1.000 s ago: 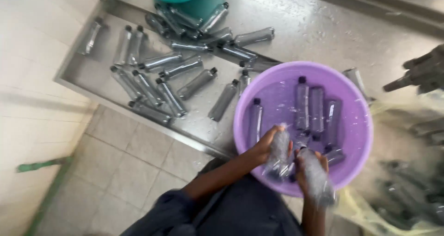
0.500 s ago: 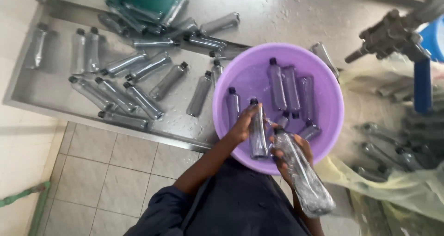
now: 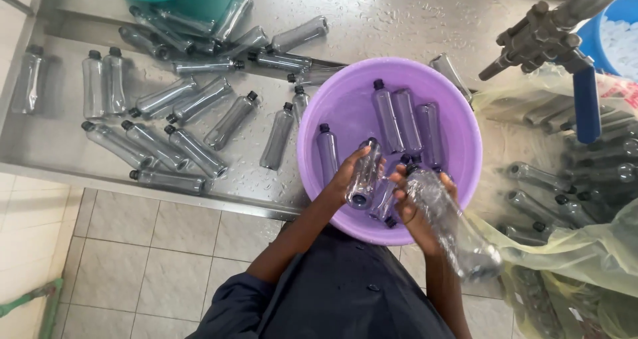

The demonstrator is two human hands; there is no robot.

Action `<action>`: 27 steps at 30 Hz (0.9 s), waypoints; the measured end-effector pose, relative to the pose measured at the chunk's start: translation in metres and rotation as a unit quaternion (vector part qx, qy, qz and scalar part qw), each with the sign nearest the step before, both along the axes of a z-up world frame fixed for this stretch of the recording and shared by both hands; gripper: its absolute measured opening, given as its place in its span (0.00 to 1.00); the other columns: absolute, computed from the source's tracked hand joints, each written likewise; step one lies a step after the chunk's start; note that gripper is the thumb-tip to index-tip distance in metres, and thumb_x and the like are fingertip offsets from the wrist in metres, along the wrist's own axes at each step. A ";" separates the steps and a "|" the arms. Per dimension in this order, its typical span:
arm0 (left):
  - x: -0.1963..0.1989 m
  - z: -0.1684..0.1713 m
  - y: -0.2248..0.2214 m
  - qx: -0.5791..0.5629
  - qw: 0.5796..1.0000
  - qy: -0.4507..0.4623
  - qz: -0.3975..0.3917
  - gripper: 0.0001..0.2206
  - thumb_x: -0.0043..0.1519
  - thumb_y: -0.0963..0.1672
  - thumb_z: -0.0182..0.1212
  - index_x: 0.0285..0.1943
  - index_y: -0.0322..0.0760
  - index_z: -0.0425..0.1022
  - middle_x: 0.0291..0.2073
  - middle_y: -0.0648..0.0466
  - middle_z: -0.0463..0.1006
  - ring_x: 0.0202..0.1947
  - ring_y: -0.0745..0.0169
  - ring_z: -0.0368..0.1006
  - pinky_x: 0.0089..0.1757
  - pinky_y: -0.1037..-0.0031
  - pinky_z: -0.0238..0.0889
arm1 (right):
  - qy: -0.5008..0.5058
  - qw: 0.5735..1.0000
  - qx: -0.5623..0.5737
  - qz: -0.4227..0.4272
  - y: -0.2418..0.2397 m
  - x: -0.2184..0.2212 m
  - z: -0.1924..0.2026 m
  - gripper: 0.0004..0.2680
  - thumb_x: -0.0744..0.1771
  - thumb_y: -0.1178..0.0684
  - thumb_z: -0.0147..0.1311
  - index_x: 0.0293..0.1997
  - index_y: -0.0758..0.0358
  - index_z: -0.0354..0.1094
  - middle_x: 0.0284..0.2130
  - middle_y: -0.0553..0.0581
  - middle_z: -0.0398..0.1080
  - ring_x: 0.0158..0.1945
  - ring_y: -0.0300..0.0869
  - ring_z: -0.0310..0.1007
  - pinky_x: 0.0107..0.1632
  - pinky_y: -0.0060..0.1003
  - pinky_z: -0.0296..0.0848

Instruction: Rinsing empty plastic bottles in a basin of water and arranging them on a metal drainage tray.

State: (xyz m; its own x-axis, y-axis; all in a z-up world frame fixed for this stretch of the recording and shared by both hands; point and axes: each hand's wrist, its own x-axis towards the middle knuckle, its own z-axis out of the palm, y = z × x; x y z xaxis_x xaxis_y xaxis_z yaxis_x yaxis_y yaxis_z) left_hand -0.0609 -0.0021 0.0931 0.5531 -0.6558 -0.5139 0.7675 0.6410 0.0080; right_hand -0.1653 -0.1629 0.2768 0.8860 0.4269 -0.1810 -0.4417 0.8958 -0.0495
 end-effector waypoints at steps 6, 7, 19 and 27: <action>-0.025 0.061 0.005 -0.161 0.985 0.043 -0.036 0.26 0.71 0.52 0.64 0.60 0.19 0.79 0.58 0.27 0.81 0.58 0.31 0.81 0.57 0.41 0.73 | 0.048 0.978 -0.199 -0.052 -0.020 0.020 -0.056 0.29 0.69 0.31 0.53 0.66 0.74 0.68 0.54 0.75 0.76 0.44 0.52 0.77 0.41 0.41 0.78; -0.027 0.087 0.012 -0.072 0.996 0.034 -0.044 0.23 0.68 0.53 0.69 0.54 0.25 0.81 0.50 0.34 0.85 0.51 0.37 0.84 0.54 0.39 0.75 | 0.086 0.962 -0.253 -0.060 -0.010 0.018 -0.043 0.27 0.69 0.32 0.55 0.61 0.72 0.70 0.49 0.73 0.77 0.41 0.52 0.78 0.39 0.43 0.79; -0.032 0.171 0.054 0.089 0.986 -0.019 -0.143 0.21 0.65 0.57 0.67 0.43 0.37 0.81 0.33 0.45 0.85 0.30 0.52 0.84 0.33 0.61 0.82 | 0.187 0.755 -0.627 -0.053 0.022 0.022 -0.083 0.28 0.72 0.26 0.50 0.59 0.67 0.76 0.49 0.69 0.76 0.51 0.53 0.76 0.53 0.47 0.73; -0.031 0.174 0.095 0.086 0.992 -0.016 -0.092 0.24 0.66 0.58 0.64 0.55 0.37 0.83 0.45 0.44 0.87 0.38 0.47 0.87 0.33 0.57 0.85 | -0.226 0.221 -0.948 0.025 -0.069 -0.003 -0.110 0.14 0.66 0.60 0.59 0.56 0.47 0.75 0.50 0.53 0.76 0.55 0.53 0.76 0.56 0.41 0.76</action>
State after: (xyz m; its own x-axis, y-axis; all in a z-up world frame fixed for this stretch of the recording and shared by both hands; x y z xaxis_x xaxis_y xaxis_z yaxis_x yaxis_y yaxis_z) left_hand -0.0915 0.0931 0.2668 0.4495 -0.6511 -0.6116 0.8694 0.4763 0.1319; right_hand -0.1681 -0.2321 0.1667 0.9994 -0.0252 0.0256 -0.0142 -0.9312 -0.3643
